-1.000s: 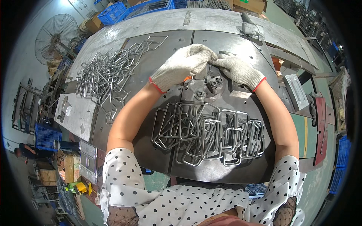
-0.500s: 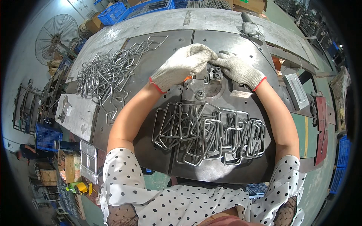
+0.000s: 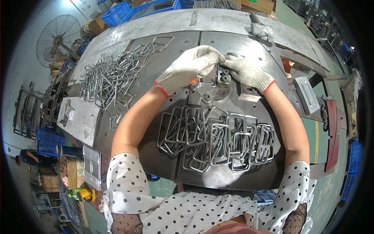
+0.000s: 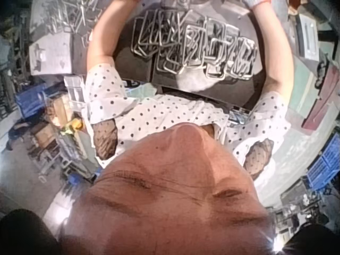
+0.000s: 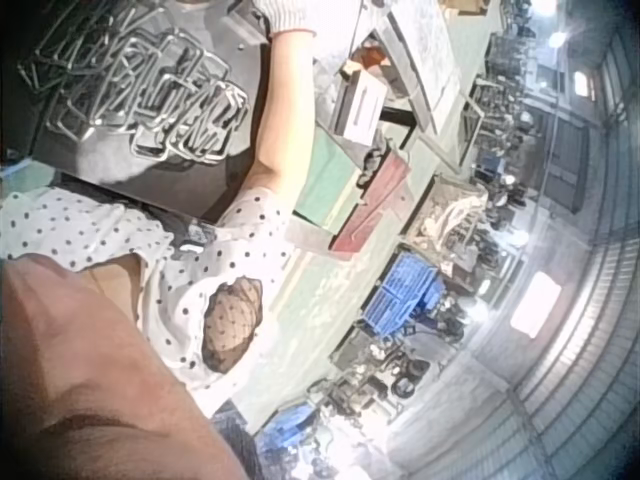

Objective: The person bends metal wire brackets into loops using a bending machine, places the finished loops onto a pile on the table, and removes their gloves.

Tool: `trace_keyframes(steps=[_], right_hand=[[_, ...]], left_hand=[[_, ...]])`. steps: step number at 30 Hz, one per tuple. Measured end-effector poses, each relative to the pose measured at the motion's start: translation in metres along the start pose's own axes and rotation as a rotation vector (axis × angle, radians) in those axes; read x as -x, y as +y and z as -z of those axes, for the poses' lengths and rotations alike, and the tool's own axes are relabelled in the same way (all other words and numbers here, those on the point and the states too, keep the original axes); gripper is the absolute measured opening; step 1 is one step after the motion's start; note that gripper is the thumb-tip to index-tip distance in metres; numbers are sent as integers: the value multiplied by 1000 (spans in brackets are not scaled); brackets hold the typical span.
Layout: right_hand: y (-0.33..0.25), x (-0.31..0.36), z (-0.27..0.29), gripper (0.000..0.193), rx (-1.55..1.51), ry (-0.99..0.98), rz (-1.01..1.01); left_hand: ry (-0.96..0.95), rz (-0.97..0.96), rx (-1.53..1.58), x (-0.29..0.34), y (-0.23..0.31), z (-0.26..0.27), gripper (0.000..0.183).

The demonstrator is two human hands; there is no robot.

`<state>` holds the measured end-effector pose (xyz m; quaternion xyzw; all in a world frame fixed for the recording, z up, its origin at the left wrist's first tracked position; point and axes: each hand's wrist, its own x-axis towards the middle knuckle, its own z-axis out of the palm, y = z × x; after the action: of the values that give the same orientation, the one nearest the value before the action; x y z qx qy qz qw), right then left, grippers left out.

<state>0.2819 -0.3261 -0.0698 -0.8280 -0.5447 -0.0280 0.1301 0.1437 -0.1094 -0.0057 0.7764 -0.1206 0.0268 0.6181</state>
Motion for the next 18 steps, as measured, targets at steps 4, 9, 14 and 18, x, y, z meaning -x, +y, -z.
trace_keyframes(steps=[4, 9, 14, 18], right_hand=[[-4, -1, 4, 55, -6, -24, -11], [1, 2, 3, 56, -19, -8, 51], [-6, 2, 5, 60, 17, 25, 43], [6, 4, -3, 57, -10, 97, 80]], left_hand=[[0, 27, 12, 3, 4, 1, 23], [19, 93, 35, 4, 9, -2, 24], [-37, 59, 200, 7, 0, 2, 26], [-51, 34, 235, 6, -4, 3, 26]])
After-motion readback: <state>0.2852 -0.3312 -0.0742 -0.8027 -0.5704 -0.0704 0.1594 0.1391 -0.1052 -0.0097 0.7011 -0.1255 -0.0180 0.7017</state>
